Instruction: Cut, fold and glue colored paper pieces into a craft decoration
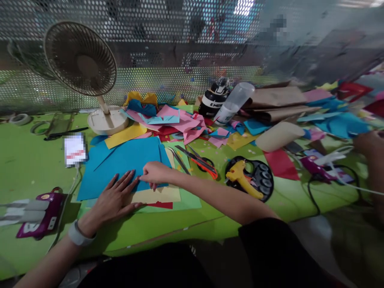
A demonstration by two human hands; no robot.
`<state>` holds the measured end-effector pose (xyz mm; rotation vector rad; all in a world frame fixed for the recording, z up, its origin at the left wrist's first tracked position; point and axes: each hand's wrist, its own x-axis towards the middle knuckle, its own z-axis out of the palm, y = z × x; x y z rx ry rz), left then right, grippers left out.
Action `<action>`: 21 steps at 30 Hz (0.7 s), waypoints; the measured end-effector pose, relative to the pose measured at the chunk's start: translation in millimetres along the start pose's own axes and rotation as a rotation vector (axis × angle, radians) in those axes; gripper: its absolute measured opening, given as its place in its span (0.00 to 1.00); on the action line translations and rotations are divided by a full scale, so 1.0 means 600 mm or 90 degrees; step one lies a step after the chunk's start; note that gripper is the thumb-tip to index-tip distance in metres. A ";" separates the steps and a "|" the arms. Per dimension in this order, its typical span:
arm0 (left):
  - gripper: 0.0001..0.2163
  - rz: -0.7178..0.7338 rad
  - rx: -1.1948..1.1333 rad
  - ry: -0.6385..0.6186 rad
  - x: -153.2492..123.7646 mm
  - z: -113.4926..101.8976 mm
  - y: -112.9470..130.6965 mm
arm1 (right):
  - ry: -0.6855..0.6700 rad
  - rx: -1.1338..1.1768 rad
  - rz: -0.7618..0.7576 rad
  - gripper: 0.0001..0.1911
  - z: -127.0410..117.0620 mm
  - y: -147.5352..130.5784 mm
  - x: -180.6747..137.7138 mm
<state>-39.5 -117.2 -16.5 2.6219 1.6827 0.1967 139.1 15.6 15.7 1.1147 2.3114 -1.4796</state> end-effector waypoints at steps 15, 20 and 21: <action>0.35 0.002 0.001 -0.022 -0.001 -0.009 -0.006 | -0.044 0.115 0.108 0.24 -0.051 0.106 -0.052; 0.32 -0.013 -0.018 -0.051 0.012 -0.028 -0.008 | -0.018 0.131 0.095 0.20 -0.063 0.089 -0.061; 0.30 -0.024 -0.027 -0.052 0.019 -0.036 -0.006 | -0.015 0.137 0.085 0.20 -0.058 0.080 -0.056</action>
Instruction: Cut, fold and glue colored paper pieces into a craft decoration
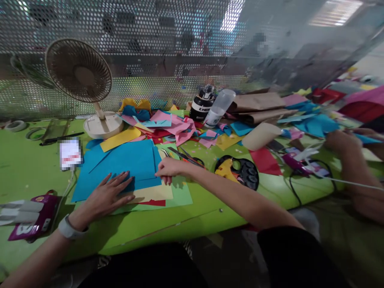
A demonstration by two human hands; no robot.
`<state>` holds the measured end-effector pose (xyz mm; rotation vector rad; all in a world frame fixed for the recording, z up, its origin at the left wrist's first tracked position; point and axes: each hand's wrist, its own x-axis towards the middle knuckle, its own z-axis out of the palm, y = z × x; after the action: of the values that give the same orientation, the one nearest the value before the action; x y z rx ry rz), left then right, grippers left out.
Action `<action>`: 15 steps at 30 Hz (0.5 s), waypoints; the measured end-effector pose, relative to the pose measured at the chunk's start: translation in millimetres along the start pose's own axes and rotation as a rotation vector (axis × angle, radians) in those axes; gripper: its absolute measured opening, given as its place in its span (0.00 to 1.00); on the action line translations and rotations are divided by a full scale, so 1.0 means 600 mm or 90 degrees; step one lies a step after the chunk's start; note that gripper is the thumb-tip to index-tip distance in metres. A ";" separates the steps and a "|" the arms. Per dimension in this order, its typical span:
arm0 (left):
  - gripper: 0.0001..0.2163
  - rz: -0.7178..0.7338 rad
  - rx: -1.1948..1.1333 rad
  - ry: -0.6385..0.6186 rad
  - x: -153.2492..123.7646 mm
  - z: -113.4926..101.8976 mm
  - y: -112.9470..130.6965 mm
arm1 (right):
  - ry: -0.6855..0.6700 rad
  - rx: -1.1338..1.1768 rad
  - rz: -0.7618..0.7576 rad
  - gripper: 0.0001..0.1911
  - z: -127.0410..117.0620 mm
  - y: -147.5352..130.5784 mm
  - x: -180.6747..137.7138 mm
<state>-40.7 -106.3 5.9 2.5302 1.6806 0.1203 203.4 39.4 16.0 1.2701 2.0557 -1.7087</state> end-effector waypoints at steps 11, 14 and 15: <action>0.20 -0.312 -0.430 -0.219 0.115 -0.035 0.003 | -0.062 0.001 0.006 0.23 0.034 -0.021 0.041; 0.24 -0.346 -0.475 -0.275 0.130 -0.022 -0.003 | -0.069 0.006 -0.003 0.24 0.030 -0.018 0.042; 0.25 -0.355 -0.480 -0.283 0.132 -0.020 -0.005 | -0.071 0.008 -0.007 0.24 0.030 -0.017 0.043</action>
<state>-14.2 -31.6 18.2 1.3827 1.6547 0.1054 173.8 36.6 1.9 1.1407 1.9952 -1.7589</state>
